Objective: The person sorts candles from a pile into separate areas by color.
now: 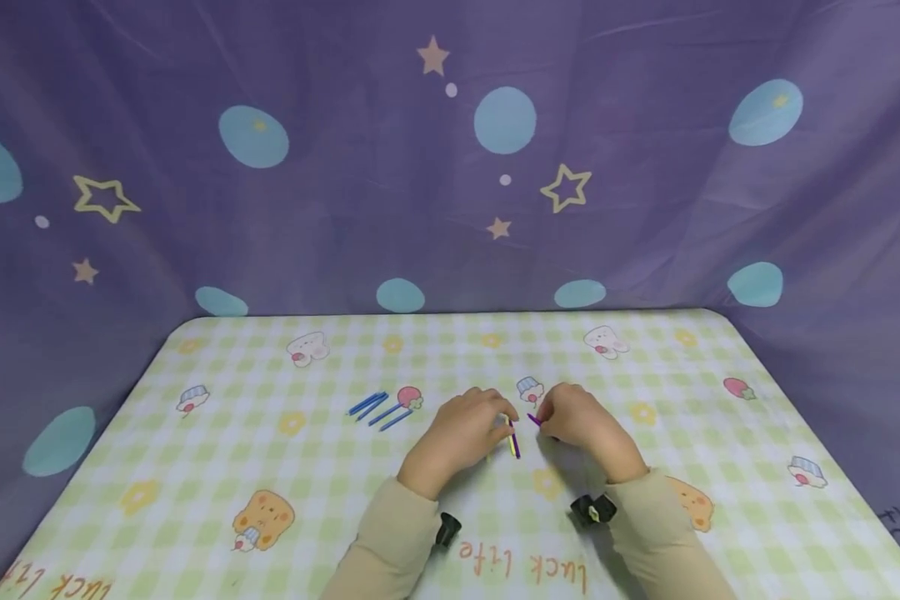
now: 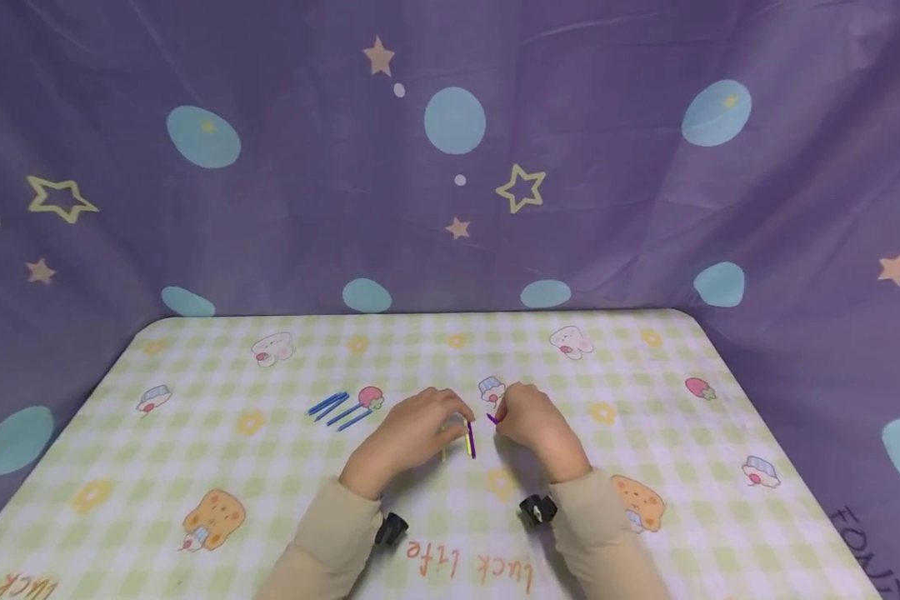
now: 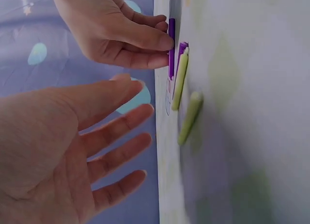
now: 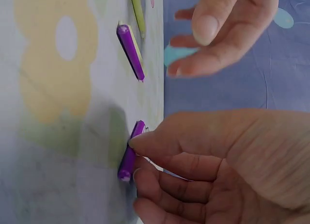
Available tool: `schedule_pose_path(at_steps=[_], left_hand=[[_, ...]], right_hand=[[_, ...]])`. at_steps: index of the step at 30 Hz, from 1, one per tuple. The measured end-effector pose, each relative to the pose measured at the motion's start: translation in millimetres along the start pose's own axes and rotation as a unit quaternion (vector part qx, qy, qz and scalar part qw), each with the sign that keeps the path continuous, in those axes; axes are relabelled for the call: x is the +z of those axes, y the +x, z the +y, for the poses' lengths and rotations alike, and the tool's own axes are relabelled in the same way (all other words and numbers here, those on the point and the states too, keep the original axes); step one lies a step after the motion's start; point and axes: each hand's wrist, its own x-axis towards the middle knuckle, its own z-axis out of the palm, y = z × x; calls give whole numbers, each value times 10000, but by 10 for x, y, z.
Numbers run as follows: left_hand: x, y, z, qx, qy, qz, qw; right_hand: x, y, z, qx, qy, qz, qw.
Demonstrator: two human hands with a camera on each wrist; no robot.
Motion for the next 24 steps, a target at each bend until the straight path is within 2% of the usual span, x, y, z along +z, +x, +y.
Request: schedule_pose_path(at_steps=[6,9,15,19,24], left_hand=[[-27,233,29,318,160,-218,9991],[-30,297,27,286,161,-368,9988],[-26,308,-13,98,207,-656,9976],[-25,324,-13,69,292,-618,9976],[27,288,0,111,279,-617,9976]], right_hand=[[-79,25,14,9,-151,197,9997],[-88,32,5,-29,-203,245,9995],[-34,72,-33,77,-256,302,9992],[-38,75,-51,89,-201,414,9989],[12,39,-23,186,-99,344,9992]])
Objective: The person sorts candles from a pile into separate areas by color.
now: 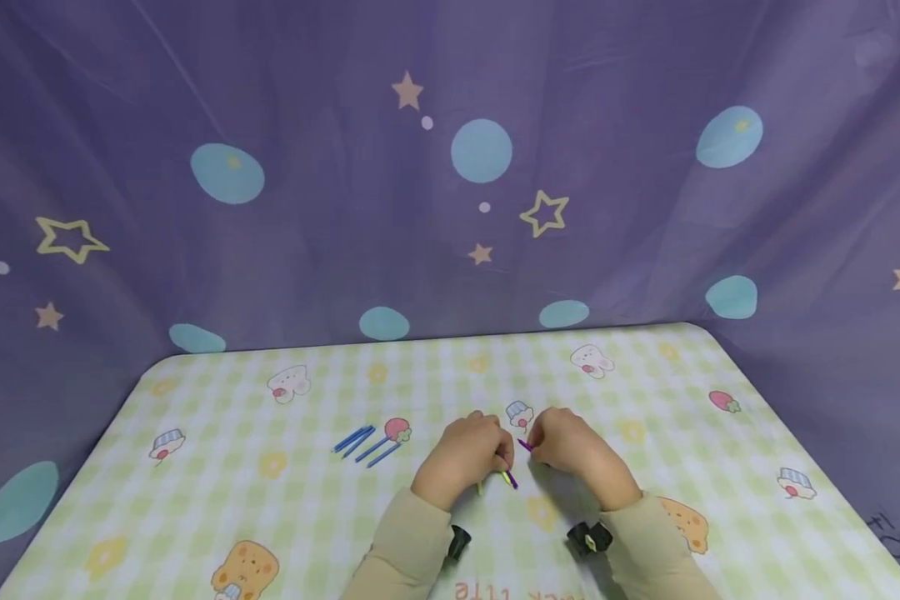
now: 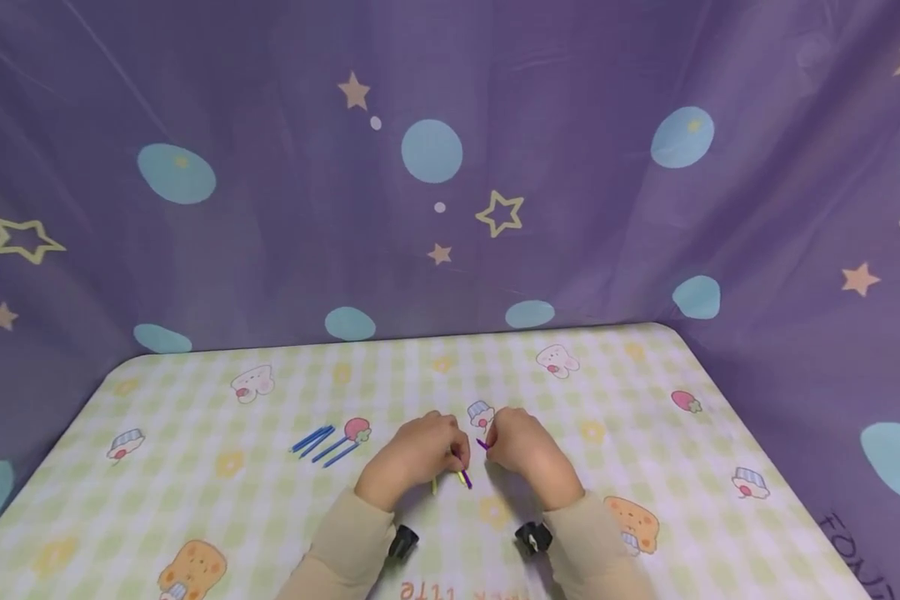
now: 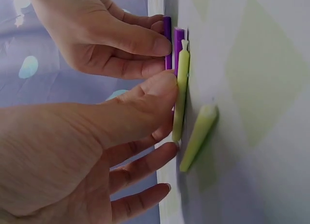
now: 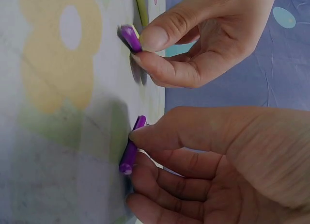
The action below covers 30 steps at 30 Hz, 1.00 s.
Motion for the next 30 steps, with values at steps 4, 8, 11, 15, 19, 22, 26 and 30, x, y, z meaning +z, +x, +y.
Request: schedule_pose_path(at_steps=[4,8,11,15,19,22,26,30], left_hand=[[60,-68,13,61,51,-18,10000],[77,-91,7,102,220,-42,9997],[91,-87,-11,129,238,-16,9996],[97,-75,-46,121,109,65,9998],[82,-73,-104,146,-213,173,9995],[50,-68,-146,206,-461,332,9982],[0,-49,-170,221,-677,420,9966],[-37,-18,-177,162,-822,463,9954]], right_hand=[[84,-54,13,34,-32,-11,10000],[117,-65,-6,-57,-110,21,9999],[114,-61,-24,-122,-183,51,9997],[111,-57,-34,-191,-294,91,9993],[108,-43,-32,-269,-308,141,9991],[87,-11,-14,-342,-295,332,9984],[41,60,56,-367,-303,620,9969],[2,164,159,-545,-259,704,9957]])
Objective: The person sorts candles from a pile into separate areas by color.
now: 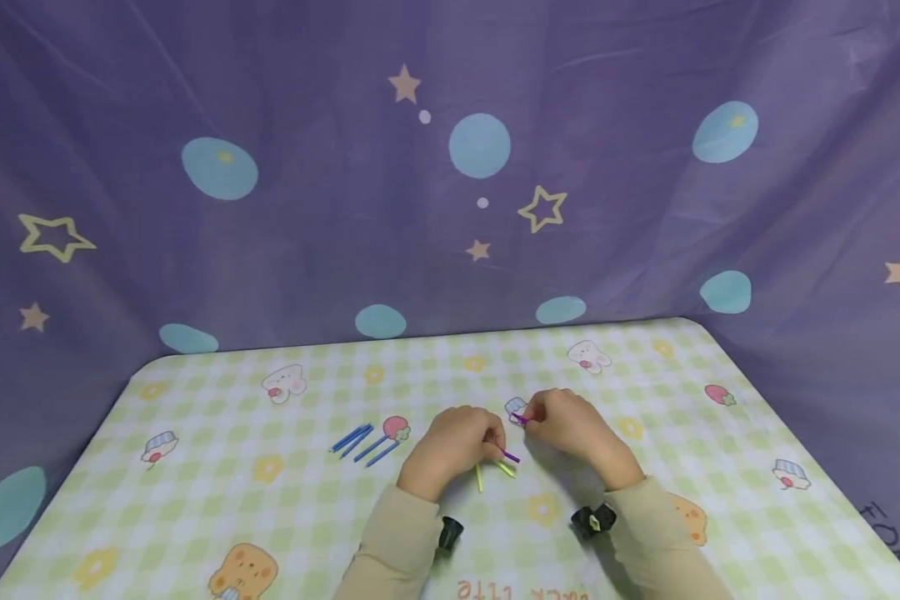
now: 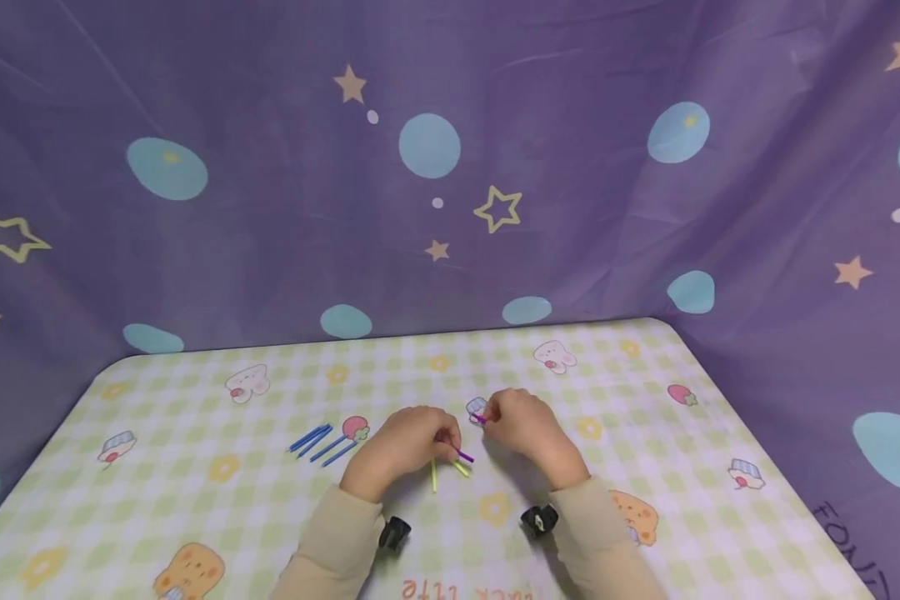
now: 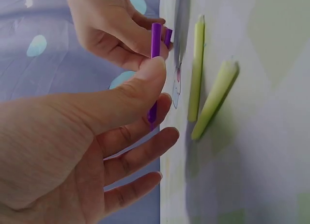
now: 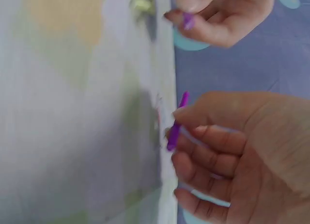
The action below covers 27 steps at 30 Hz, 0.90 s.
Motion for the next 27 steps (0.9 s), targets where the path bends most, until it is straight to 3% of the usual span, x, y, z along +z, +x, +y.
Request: schedule_pose_path(at_steps=[9,20,27], left_hand=[[-79,22,-19,-221,-60,101,9997],[-50,53,-11,-251,201,238,9992],[-40,38,64,-362,556,294,9974]], right_hand=[[-41,255,101,-867,142,-319,9956],[-57,640,193,-1038,-214,-275,9940],[-67,712,193,-820,219,-481,9952]])
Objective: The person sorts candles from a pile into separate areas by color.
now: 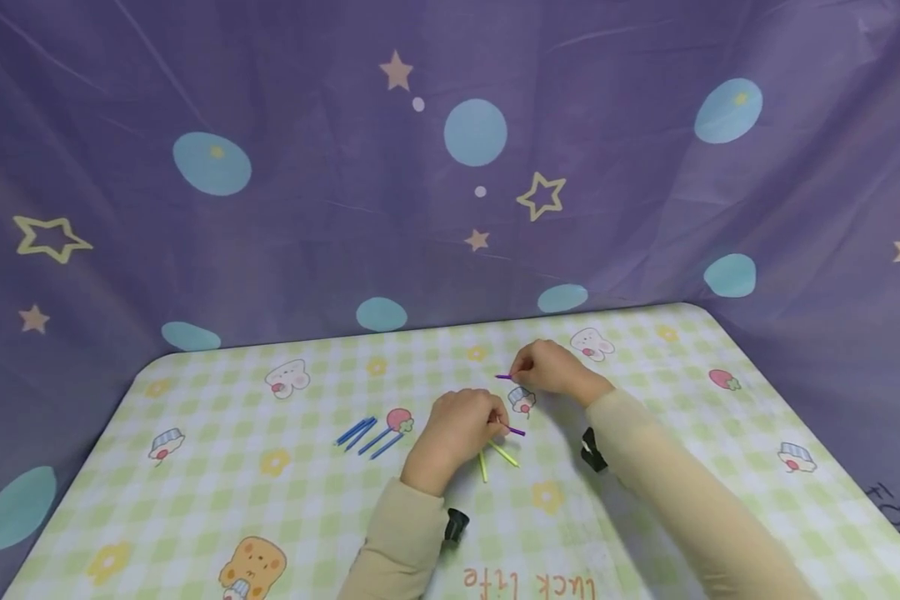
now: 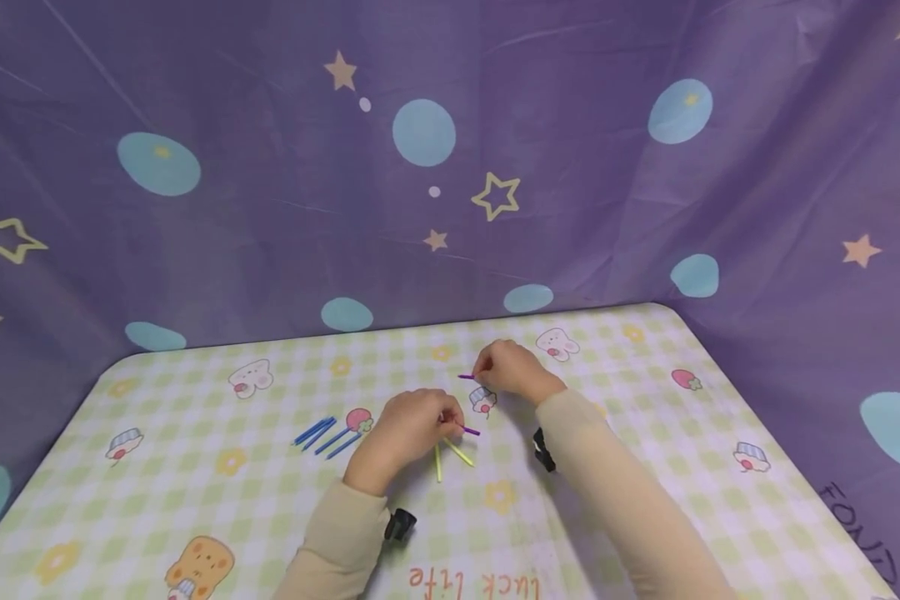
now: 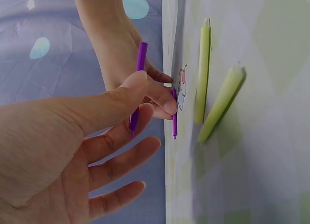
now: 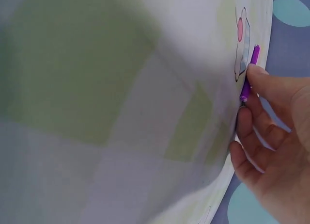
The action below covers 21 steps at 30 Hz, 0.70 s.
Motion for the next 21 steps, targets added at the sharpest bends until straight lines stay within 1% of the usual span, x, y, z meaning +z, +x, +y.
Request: schedule_pose_path(at_steps=[4,7,11,13,15,18,21], left_hand=[[2,9,1,-54,10,1,10000],[-30,17,-18,-126,-196,67,9997],[-81,20,-47,-395,-421,251,9980],[-90,25,-58,-496,-369,323,9976],[-84,41,-62,-518,-256,319,9978],[-57,86,-73,-391,-93,283,9988],[-36,143,-111,-342,25,237,9991]], right_hand=[[-17,12,12,77,279,-70,9996],[-27,27,22,96,418,-90,9990],[-29,39,53,17,537,-81,9985],[-25,24,68,18,637,-83,9979],[-22,-6,79,46,729,-74,9973],[-18,-78,82,155,872,-1,9961],[2,-150,74,46,985,44,9951]])
